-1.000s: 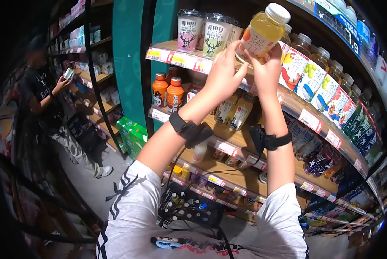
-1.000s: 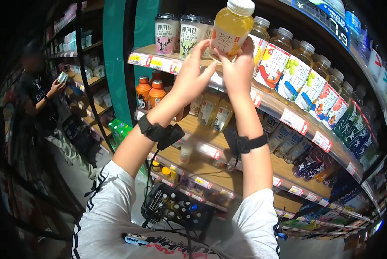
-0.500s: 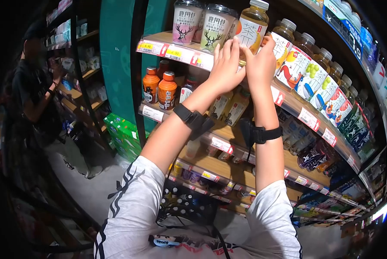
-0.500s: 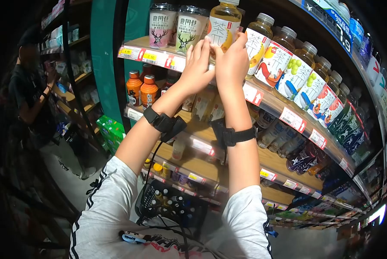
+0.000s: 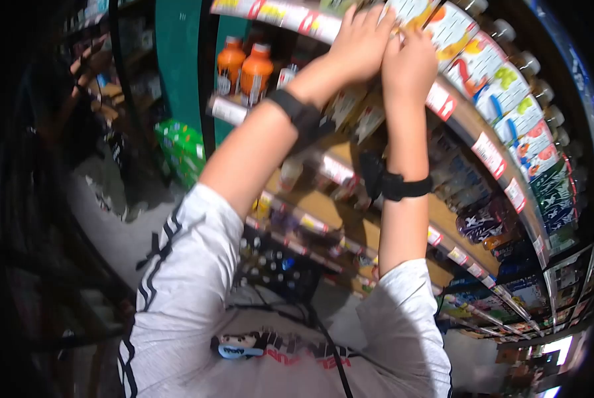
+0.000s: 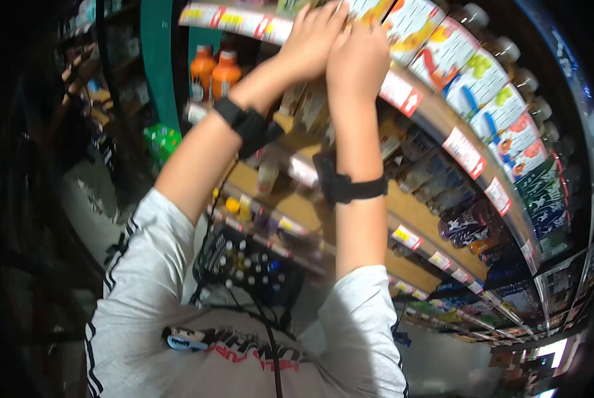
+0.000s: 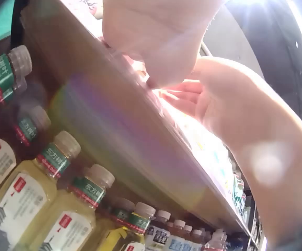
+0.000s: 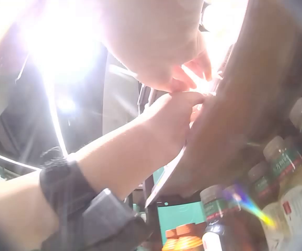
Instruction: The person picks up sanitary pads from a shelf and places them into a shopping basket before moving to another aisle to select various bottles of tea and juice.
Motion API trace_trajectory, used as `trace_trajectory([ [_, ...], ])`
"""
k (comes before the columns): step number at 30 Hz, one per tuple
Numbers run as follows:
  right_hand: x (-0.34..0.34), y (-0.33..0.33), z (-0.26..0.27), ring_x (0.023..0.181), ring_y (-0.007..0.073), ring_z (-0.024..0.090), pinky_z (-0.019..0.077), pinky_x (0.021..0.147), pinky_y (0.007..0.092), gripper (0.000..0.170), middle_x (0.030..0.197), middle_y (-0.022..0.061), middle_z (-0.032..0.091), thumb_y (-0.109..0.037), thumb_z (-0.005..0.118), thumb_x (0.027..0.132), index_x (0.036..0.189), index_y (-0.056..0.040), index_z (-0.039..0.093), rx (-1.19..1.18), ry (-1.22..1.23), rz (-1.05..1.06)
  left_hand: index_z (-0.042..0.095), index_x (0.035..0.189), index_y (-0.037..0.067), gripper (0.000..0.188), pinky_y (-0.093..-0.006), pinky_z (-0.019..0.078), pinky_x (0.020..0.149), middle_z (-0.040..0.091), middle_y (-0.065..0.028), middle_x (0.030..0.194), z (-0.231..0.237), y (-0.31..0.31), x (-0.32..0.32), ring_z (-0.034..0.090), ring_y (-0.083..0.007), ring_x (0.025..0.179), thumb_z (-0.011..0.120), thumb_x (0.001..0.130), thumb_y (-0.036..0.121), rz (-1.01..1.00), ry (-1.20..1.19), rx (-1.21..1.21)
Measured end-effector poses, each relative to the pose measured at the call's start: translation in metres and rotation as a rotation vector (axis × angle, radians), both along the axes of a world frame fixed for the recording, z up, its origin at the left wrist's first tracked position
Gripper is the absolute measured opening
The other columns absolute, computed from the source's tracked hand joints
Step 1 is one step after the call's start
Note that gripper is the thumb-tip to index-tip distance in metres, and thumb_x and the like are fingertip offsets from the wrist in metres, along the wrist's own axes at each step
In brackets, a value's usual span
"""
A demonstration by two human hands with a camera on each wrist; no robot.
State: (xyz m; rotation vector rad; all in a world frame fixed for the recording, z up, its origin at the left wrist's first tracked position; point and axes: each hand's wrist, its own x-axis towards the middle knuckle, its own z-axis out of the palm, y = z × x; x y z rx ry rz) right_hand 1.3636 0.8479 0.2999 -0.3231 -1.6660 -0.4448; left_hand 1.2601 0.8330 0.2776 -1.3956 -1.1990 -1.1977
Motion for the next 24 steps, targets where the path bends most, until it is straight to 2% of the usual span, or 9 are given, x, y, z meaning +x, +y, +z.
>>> trace_trajectory([
  [4, 0.035, -0.042, -0.054, 0.096, 0.0335, 0.056, 0.0433, 0.084, 0.0347, 0.022, 0.102, 0.0199, 0.059, -0.012, 0.058, 0.077, 0.094, 0.0015, 0.062, -0.129, -0.103, 0.388, 0.053, 0.102, 0.001, 0.023, -0.0424, 0.0396, 0.082, 0.056, -0.0163, 0.091, -0.01, -0.04, 0.01, 0.051, -0.0315, 0.089, 0.045, 0.081, 0.009, -0.256, 0.047, 0.207],
  [7, 0.072, -0.052, -0.145, 0.096, 0.0317, 0.056, 0.0436, 0.084, 0.0355, 0.017, 0.104, 0.0184, 0.058, -0.009, 0.06, 0.077, 0.091, 0.0006, 0.062, -0.258, -0.194, 0.579, 0.053, 0.106, 0.003, 0.033, -0.0431, 0.036, 0.09, 0.051, -0.0188, 0.111, -0.08, -0.094, 0.016, 0.047, -0.0359, 0.102, 0.048, 0.074, 0.004, -0.216, -0.103, 0.212],
  [8, 0.092, -0.06, -0.181, 0.096, 0.0306, 0.057, 0.0436, 0.084, 0.0355, 0.016, 0.104, 0.0178, 0.058, -0.007, 0.058, 0.078, 0.091, 0.0003, 0.062, -0.452, -0.276, 0.536, 0.054, 0.106, 0.004, 0.034, -0.043, 0.0337, 0.094, 0.052, -0.0192, 0.11, -0.118, -0.111, 0.016, 0.047, -0.0347, 0.105, 0.046, 0.073, 0.001, -0.201, -0.202, 0.106],
  [9, 0.114, -0.066, -0.223, 0.097, 0.0295, 0.057, 0.0436, 0.084, 0.0355, 0.014, 0.105, 0.0173, 0.057, -0.005, 0.057, 0.079, 0.091, 0.0001, 0.062, -0.642, -0.364, 0.486, 0.052, 0.109, 0.004, 0.028, -0.0359, 0.0422, 0.079, 0.056, -0.0149, 0.1, -0.166, -0.13, 0.014, 0.053, -0.0313, 0.091, 0.046, 0.081, 0.008, -0.021, -0.627, -0.554],
  [11, 0.165, -0.059, -0.314, 0.094, 0.0325, 0.056, 0.0442, 0.08, 0.0385, 0.016, 0.101, 0.0194, 0.057, -0.006, 0.055, 0.081, 0.095, -0.0004, 0.058, -0.793, -0.557, 0.52, 0.054, 0.103, 0.003, 0.025, -0.0402, 0.0441, 0.079, 0.056, -0.0155, 0.1, -0.275, -0.151, 0.009, 0.053, -0.0344, 0.094, 0.043, 0.081, 0.007, -0.273, -0.584, -0.265],
  [16, 0.331, -0.064, -0.529, 0.09, 0.0315, 0.058, 0.0446, 0.08, 0.0349, 0.019, 0.094, 0.0176, 0.061, -0.007, 0.054, 0.081, 0.098, 0.0015, 0.059, -1.347, -1.08, 0.38, 0.056, 0.093, -0.001, 0.026, -0.0432, 0.0465, 0.069, 0.06, -0.0222, 0.083, -0.589, -0.286, 0.06, 0.058, -0.039, 0.078, 0.048, 0.077, 0.019, 0.091, -1.053, -1.461],
  [21, 0.443, -0.091, -0.677, 0.082, 0.0282, 0.061, 0.047, 0.075, 0.0341, 0.022, 0.092, 0.0166, 0.063, -0.016, 0.059, 0.079, 0.095, -0.001, 0.061, -1.435, -1.369, 0.373, 0.064, 0.083, -0.002, 0.03, -0.0455, 0.047, 0.071, 0.062, -0.0232, 0.087, -0.788, -0.405, 0.233, 0.06, -0.0374, 0.082, 0.056, 0.073, 0.026, 0.2, -1.384, -1.879],
  [23, 0.44, -0.103, -0.696, 0.082, 0.0287, 0.061, 0.0475, 0.073, 0.0345, 0.026, 0.093, 0.0169, 0.063, -0.018, 0.061, 0.078, 0.098, -0.0018, 0.06, -1.73, -1.422, 0.326, 0.066, 0.08, 0.001, 0.031, -0.0431, 0.0473, 0.073, 0.063, -0.0215, 0.085, -0.734, -0.396, 0.286, 0.061, -0.0342, 0.083, 0.056, 0.073, 0.03, 0.025, -1.414, -2.036],
  [24, 0.439, -0.113, -0.705, 0.082, 0.0289, 0.061, 0.0477, 0.073, 0.0347, 0.029, 0.094, 0.0171, 0.063, -0.02, 0.062, 0.078, 0.1, -0.0022, 0.06, -1.883, -1.44, 0.293, 0.059, 0.111, 0.007, 0.048, -0.0442, 0.0456, 0.081, 0.057, -0.0236, 0.11, -0.719, -0.385, 0.304, 0.056, -0.0351, 0.1, 0.056, 0.076, 0.039, 0.04, -1.688, -2.286],
])
